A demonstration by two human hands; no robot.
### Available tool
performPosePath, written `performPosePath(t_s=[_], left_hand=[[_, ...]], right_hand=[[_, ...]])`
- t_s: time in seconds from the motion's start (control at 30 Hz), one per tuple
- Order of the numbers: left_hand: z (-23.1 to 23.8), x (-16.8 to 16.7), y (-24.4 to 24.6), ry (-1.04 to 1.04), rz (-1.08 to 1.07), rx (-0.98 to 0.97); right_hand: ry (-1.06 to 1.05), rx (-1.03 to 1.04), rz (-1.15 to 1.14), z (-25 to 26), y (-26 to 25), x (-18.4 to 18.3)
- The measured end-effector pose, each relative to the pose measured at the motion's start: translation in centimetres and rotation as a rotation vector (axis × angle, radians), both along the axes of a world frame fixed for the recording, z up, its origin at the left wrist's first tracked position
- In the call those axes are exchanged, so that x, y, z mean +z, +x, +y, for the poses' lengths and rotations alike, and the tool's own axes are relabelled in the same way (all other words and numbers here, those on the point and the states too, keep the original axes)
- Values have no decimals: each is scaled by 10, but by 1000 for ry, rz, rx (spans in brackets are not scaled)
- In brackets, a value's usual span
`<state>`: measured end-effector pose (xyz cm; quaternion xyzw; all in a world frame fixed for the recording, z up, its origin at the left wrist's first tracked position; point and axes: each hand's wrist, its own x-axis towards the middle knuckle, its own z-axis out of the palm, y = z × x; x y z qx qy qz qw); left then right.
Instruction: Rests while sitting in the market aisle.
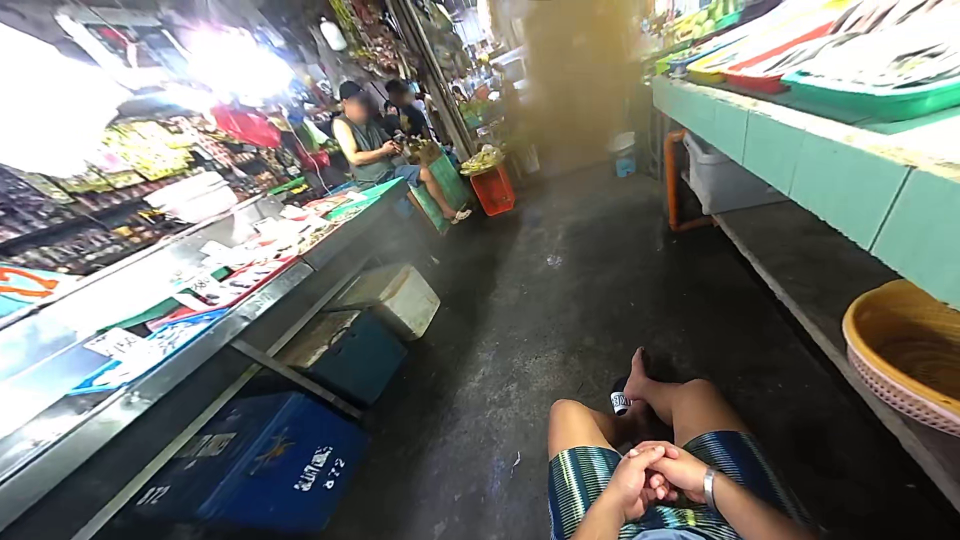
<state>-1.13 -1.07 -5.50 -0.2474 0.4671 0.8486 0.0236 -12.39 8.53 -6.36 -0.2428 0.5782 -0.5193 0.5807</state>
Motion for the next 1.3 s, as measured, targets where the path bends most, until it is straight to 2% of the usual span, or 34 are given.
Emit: performPosePath(t_s=[0.17, 0.33, 0.5, 0.67, 0.83, 1.0, 1.1, 1.23, 1.3], left_hand=[[3, 10, 3, 30, 36, 21], [2, 12, 4, -34, 8, -14], [3, 6, 5, 25, 62, 29], [-3, 2, 4, 12, 39, -15], [2, 7, 5, 22, 54, 17], [2, 6, 9, 19, 60, 1], [1, 10, 6, -29, 17, -14], [3, 12, 5, 13, 66, 14], [6, 27, 10, 1, 56, 20]], right_hand=[[15, -7, 9, -1, 4, 6], [-7, 28, 52, 1, 2, 7], [2, -17, -25, -1, 8, 10], [-12, 13, 0, -3, 2, 1], [-8, -38, -28, -2, 9, 6], [0, 8, 7, 0, 7, 7], [-19, -11, 14, -1, 6, 7], [-10, -99, -55, -2, 10, 2], [1, -74, -67, -1, 12, 11]])
